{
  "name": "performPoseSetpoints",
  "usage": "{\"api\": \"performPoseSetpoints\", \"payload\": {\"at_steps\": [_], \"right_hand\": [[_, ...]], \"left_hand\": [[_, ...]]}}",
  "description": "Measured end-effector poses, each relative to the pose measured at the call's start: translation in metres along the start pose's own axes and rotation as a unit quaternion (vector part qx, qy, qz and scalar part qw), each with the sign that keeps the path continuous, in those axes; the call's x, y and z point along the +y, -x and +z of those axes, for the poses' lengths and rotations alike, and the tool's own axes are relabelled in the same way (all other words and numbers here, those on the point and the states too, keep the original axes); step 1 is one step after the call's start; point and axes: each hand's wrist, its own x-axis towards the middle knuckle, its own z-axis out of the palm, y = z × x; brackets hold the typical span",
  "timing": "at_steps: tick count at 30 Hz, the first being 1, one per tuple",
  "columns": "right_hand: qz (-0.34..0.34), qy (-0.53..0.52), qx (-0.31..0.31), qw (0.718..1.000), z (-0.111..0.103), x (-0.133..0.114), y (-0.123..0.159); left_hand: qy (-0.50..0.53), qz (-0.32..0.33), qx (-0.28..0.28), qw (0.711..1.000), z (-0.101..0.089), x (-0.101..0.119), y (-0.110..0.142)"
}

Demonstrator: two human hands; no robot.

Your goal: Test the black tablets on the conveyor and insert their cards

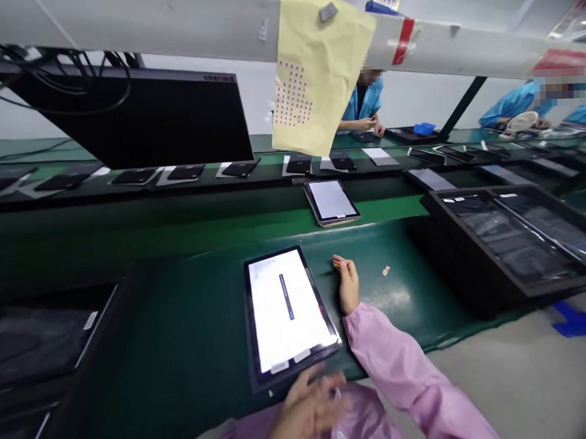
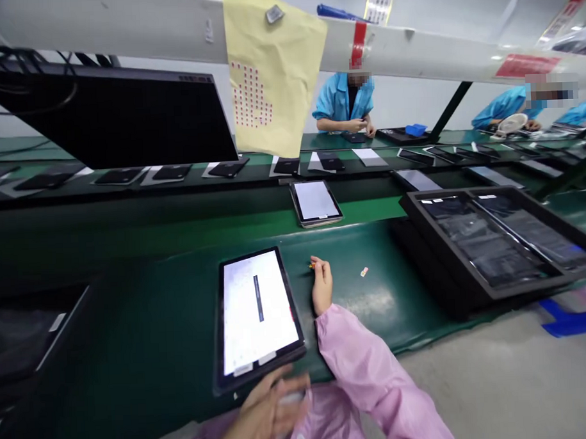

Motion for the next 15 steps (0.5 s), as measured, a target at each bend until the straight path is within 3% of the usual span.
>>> {"api": "performPoseSetpoints", "payload": {"at_steps": [2, 3, 4, 6, 8, 9, 11, 15], "right_hand": [[0.032, -0.016, -0.032, 0.999, -0.001, -0.003, 0.003], [0.049, -0.025, -0.051, 0.997, 0.001, -0.005, 0.005], [0.065, -0.034, -0.070, 0.995, 0.005, -0.007, 0.008], [0.093, -0.054, -0.104, 0.989, 0.014, -0.012, 0.016], [0.112, -0.075, -0.129, 0.982, 0.023, -0.018, 0.026], [0.118, -0.086, -0.135, 0.980, 0.025, -0.022, 0.031], [0.123, -0.105, -0.136, 0.977, 0.026, -0.029, 0.041], [0.114, -0.120, -0.104, 0.981, 0.012, -0.043, 0.060]], "left_hand": [[-0.076, 0.009, -0.084, 0.994, -0.034, 0.009, -0.003], [-0.119, 0.043, -0.067, 0.990, -0.052, 0.017, -0.011], [-0.135, 0.070, -0.013, 0.988, -0.068, 0.025, -0.024], [-0.129, 0.126, 0.187, 0.966, -0.087, 0.037, -0.059], [-0.121, 0.137, 0.259, 0.949, -0.085, 0.042, -0.093], [-0.117, 0.138, 0.266, 0.947, -0.079, 0.041, -0.104], [-0.103, 0.136, 0.240, 0.956, -0.064, 0.035, -0.115], [-0.073, 0.131, 0.199, 0.968, -0.052, 0.024, -0.104]]}}
